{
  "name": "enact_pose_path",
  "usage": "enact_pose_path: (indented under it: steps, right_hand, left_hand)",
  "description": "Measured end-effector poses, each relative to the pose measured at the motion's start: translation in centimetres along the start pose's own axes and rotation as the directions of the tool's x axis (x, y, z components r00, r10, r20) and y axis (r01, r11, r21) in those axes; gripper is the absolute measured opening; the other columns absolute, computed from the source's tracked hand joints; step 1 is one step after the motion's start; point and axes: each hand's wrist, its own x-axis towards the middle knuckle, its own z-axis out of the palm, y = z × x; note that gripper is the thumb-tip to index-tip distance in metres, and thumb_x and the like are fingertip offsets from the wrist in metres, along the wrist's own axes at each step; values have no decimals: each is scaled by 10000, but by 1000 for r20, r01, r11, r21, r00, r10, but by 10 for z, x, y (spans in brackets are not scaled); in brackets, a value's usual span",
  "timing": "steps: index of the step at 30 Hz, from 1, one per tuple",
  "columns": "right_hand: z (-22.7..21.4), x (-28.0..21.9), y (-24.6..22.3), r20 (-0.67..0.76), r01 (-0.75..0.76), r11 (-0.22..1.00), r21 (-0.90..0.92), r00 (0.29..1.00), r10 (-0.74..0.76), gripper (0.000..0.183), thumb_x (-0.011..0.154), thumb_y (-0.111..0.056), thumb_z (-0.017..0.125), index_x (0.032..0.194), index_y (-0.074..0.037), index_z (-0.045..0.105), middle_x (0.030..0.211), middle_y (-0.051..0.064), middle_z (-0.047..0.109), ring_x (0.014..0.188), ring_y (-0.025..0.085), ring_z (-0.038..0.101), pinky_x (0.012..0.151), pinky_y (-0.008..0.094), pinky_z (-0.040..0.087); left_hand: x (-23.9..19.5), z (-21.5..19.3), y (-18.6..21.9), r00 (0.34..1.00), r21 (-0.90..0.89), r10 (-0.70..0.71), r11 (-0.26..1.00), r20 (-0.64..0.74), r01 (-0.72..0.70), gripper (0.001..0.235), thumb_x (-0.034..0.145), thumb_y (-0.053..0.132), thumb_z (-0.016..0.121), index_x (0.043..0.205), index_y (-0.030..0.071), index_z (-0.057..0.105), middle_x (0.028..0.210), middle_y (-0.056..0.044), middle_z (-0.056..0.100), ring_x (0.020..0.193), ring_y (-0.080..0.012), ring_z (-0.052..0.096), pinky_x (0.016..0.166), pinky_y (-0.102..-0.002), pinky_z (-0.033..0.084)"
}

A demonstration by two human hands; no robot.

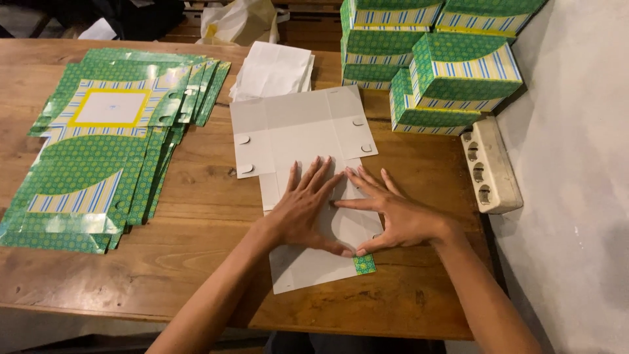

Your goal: Assembling a cardboard box by folding along pre-scored lines and pressing flaps.

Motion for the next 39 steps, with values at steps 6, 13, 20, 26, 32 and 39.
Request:
enact_pose_path:
  steps: [6,13,20,26,32,39]
  right_hand:
    - [0,2,2,35,-29,1000,-10,999,29,1033,629,-591,931,1508,-261,502,1698,187,69,1549,428,-8,1187,651,-113]
    - [-1,1,-8,71,-40,998,-53,997,43,1196,569,-676,922,1553,-225,413,1695,210,24,1547,436,-45,1186,655,-127]
    - [-1,-4,-21,109,-53,993,-104,992,64,1348,502,-739,914,1577,-170,333,1673,269,-10,1538,459,-105,1171,664,-165]
    - [-1,-4,-6,123,-46,997,-58,991,53,1254,583,-667,920,1576,-166,342,1685,245,-9,1546,440,-95,1180,649,-158]
    - [-1,-4,7,77,-19,999,30,997,17,1078,692,-558,911,1566,-201,391,1704,178,36,1558,394,-44,1203,625,-116]
    - [-5,-7,4,81,-8,999,47,997,5,1052,708,-539,901,1566,-211,387,1715,134,54,1566,363,-34,1215,604,-112]
  left_hand:
    - [-2,4,7,1000,25,-3,1000,-30,4,1482,482,940,689,1619,108,228,1678,-275,120,1555,-473,21,1185,-671,-127]
    - [-1,2,7,1000,7,1,1000,-23,-1,1493,476,921,709,1625,109,212,1681,-275,111,1556,-473,15,1182,-668,-140]
    - [-1,-1,7,1000,-12,6,1000,-2,-6,1481,475,911,719,1628,128,218,1689,-256,113,1563,-454,11,1188,-646,-137]
    - [-2,-2,7,1000,-23,1,1000,26,-1,1503,461,917,708,1633,129,196,1689,-262,98,1560,-460,5,1185,-665,-129]
    - [-3,-7,9,1000,-27,12,1000,23,-11,1474,477,917,689,1626,126,213,1689,-255,107,1562,-459,2,1187,-651,-143]
    - [-4,-9,12,999,-18,-9,1000,38,10,1484,460,925,674,1627,133,213,1690,-246,115,1565,-451,12,1194,-651,-134]
